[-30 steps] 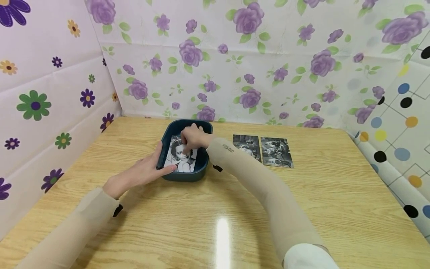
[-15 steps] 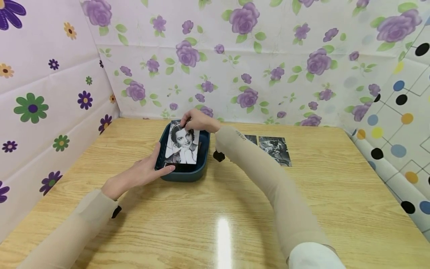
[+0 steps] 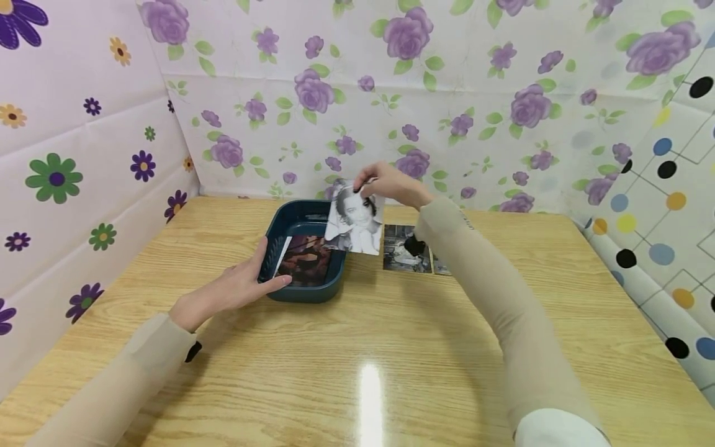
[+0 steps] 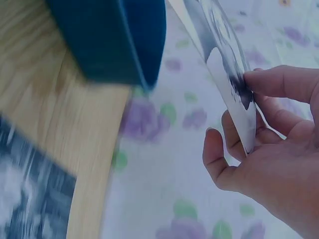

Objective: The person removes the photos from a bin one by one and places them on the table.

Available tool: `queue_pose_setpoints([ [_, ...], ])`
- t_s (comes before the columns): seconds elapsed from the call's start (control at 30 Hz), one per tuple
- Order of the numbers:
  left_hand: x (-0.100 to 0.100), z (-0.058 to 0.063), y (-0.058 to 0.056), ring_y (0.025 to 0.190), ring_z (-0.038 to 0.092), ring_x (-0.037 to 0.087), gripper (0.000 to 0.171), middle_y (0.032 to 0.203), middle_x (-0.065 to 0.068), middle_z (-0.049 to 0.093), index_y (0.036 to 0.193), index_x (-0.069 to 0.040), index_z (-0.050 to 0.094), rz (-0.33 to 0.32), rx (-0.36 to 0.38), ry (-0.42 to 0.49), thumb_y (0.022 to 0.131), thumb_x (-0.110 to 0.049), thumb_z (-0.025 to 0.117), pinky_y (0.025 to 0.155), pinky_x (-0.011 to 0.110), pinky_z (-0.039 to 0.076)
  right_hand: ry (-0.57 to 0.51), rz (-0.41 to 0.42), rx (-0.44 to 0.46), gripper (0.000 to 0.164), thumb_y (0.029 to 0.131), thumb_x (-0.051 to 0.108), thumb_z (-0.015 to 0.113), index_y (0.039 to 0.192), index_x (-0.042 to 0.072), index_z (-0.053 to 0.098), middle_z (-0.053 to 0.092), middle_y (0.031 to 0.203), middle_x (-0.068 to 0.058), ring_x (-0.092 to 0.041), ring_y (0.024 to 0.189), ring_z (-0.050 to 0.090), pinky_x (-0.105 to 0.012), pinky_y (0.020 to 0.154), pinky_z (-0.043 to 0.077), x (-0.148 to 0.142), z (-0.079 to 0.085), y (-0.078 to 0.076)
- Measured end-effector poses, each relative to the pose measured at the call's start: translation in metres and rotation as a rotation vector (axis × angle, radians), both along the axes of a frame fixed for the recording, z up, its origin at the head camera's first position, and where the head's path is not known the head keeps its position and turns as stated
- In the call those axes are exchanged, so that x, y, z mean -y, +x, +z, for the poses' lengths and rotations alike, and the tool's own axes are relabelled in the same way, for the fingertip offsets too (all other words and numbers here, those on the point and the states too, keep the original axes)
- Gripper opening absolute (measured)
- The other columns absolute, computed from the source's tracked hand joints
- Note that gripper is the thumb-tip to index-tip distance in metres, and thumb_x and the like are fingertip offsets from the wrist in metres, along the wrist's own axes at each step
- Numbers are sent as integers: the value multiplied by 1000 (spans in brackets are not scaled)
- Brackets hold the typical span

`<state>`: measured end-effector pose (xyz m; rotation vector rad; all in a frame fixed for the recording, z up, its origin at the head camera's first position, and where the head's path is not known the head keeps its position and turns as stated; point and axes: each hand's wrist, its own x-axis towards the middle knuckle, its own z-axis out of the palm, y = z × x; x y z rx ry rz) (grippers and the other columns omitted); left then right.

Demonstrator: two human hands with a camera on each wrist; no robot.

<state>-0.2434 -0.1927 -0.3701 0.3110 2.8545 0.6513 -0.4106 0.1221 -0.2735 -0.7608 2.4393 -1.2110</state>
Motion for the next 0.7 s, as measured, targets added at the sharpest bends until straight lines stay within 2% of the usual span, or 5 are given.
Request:
queue_pose_setpoints([
  [0.17, 0, 0, 0, 145, 27, 40, 116, 160, 21, 16, 151, -11, -22, -3, 5, 7, 83, -83, 37, 109, 70, 15, 33, -66, 0, 15, 91, 7, 61, 105, 2, 63, 56, 123, -9, -24, 120, 48, -46, 107, 36, -46, -3, -2],
  [0.4, 1, 0, 1, 144, 28, 40, 115, 160, 20, 16, 151, -11, -23, -5, 7, 3, 83, -82, 37, 109, 71, 14, 58, -125, 39, 16, 92, 7, 60, 106, 0, 60, 50, 133, -15, -29, 126, 44, -51, 108, 33, -113, -10, 0],
  [0.5, 1, 1, 0, 144, 28, 41, 114, 160, 21, 17, 151, -11, -23, -3, 8, 8, 84, -81, 37, 109, 71, 15, 91, -151, 28, 14, 94, 9, 59, 105, 0, 61, 52, 130, -13, -25, 123, 47, -47, 104, 38, -141, -11, 2],
  [0.7, 0, 0, 0, 145, 26, 40, 115, 160, 20, 15, 151, -12, -23, -5, 14, 10, 83, -82, 36, 109, 71, 14, 184, -211, 6, 12, 94, 9, 59, 101, 0, 61, 60, 109, -3, -14, 96, 56, -32, 88, 44, -194, -18, 8],
])
